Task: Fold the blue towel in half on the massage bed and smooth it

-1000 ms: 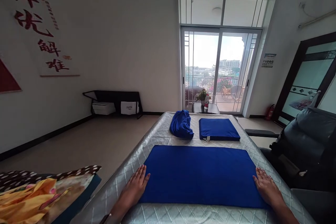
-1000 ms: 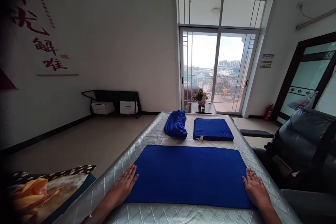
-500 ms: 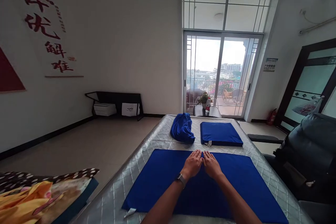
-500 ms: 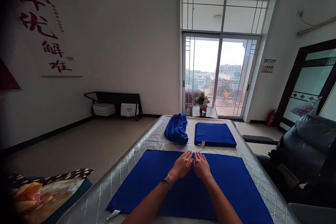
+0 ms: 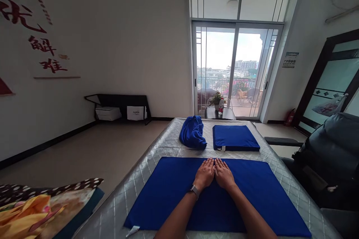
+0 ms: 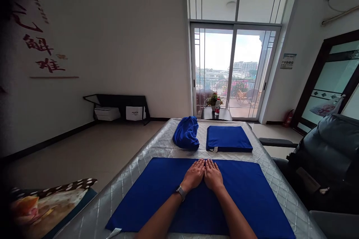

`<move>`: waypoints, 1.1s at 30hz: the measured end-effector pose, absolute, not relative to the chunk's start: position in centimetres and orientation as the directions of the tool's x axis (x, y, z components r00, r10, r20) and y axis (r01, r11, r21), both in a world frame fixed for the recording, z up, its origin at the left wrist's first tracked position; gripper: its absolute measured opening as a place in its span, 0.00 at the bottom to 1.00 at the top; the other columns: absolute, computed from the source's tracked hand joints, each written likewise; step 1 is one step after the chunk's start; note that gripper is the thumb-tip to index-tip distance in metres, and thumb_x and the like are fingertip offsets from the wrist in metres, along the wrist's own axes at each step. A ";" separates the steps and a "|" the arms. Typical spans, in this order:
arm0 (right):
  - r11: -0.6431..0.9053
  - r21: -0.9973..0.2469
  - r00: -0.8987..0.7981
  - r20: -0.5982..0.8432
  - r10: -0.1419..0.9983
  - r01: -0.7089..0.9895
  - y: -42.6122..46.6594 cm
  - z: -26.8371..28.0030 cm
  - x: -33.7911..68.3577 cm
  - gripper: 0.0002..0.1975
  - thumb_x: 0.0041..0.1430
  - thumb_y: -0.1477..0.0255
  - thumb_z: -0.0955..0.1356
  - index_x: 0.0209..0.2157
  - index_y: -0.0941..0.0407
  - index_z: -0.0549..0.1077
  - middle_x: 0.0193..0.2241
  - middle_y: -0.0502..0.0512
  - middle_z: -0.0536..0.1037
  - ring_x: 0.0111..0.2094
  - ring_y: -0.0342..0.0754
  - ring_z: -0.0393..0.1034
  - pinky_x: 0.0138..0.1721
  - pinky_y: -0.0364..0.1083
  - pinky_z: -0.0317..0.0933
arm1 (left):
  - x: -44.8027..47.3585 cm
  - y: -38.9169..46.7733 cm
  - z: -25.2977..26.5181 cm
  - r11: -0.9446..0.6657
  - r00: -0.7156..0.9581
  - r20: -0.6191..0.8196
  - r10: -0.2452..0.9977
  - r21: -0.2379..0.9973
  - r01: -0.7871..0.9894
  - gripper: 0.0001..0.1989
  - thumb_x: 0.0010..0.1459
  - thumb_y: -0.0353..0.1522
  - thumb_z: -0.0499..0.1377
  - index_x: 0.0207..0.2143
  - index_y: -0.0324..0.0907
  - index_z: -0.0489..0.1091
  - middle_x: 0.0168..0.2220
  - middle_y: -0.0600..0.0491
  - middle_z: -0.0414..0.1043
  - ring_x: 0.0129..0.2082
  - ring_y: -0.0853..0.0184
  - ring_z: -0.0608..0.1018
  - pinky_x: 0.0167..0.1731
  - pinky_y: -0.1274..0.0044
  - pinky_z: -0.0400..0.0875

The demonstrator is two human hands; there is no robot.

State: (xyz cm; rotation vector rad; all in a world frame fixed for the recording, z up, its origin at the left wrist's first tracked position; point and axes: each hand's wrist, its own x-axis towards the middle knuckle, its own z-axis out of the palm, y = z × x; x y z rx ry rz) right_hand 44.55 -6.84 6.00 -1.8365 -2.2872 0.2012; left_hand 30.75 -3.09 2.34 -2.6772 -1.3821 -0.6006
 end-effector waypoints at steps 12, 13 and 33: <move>-0.153 -0.088 0.171 0.267 0.948 0.984 -9.5 6.2 64.3 0.18 0.66 0.61 0.68 0.54 0.52 0.71 0.55 0.57 0.72 0.50 0.51 0.70 0.51 0.56 0.68 | 6.3 2.1 -0.9 -0.268 0.283 0.339 0.897 -0.092 0.959 0.26 0.66 0.29 0.44 0.63 0.37 0.65 0.65 0.42 0.64 0.66 0.56 0.64 0.62 0.60 0.61; -0.163 -0.086 0.180 0.268 0.946 0.983 -9.6 6.0 65.5 0.17 0.66 0.61 0.68 0.53 0.52 0.71 0.54 0.57 0.72 0.49 0.50 0.71 0.49 0.55 0.69 | 4.7 2.3 -1.3 -0.264 0.285 0.345 0.894 -0.107 0.959 0.26 0.65 0.29 0.44 0.63 0.37 0.65 0.65 0.42 0.64 0.66 0.55 0.64 0.62 0.59 0.62; -0.281 0.049 0.266 0.201 0.943 0.959 -9.3 4.3 67.8 0.31 0.67 0.69 0.51 0.66 0.68 0.58 0.68 0.66 0.58 0.70 0.54 0.47 0.69 0.56 0.41 | 6.2 1.3 1.3 -0.202 0.217 0.365 0.905 -0.079 0.976 0.27 0.64 0.30 0.45 0.64 0.34 0.62 0.64 0.37 0.65 0.66 0.53 0.65 0.61 0.58 0.61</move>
